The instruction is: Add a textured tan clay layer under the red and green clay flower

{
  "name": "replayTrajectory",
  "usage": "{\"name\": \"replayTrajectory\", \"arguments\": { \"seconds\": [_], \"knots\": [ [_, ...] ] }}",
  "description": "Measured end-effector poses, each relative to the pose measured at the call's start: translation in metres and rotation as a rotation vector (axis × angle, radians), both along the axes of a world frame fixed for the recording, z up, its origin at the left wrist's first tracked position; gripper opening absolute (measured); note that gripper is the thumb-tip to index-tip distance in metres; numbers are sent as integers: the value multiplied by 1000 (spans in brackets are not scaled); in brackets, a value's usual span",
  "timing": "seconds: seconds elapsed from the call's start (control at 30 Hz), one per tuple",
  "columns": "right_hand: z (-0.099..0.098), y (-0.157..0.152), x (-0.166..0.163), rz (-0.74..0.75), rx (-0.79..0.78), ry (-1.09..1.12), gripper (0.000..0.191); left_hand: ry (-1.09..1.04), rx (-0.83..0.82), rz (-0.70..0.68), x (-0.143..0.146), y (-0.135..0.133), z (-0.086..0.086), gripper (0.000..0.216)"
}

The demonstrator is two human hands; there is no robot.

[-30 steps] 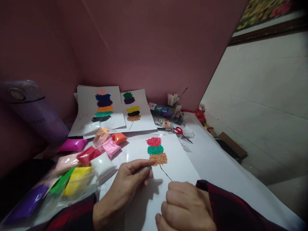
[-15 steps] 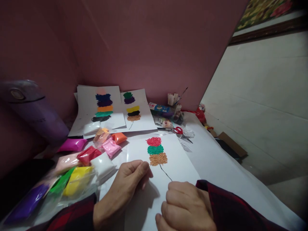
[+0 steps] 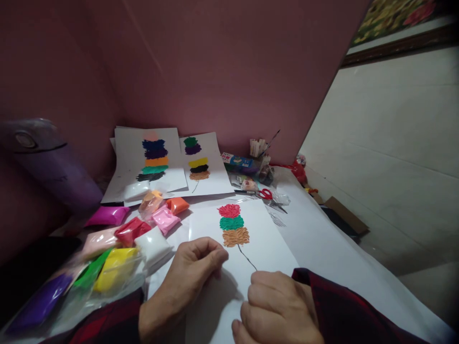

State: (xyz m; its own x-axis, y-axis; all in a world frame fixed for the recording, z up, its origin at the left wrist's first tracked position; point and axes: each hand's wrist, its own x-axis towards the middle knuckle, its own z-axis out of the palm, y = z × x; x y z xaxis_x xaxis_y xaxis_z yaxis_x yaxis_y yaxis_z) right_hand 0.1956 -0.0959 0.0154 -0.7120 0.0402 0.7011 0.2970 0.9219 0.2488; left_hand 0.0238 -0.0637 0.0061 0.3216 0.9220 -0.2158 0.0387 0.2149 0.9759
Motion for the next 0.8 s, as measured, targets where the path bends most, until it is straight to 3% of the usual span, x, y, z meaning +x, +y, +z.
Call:
{"name": "replayTrajectory", "arguments": {
  "seconds": [0.17,0.33,0.5,0.7,0.8],
  "knots": [
    [1,0,1,-2,2,12,24,-2,54,-17,-2,2,-1,26],
    [-5,-7,-1,-24,-43,94,12,-35,-7,21,-1,2,-1,24],
    [-6,-15,-5,-221,-278,543,19,67,50,-15,1,3,-1,29],
    [0,10,4,-311,-443,721,24,152,165,-89,-2,2,-6,46],
    [-3,19,6,-311,-556,786,23,155,178,-89,-2,2,-8,43]
  ]
}}
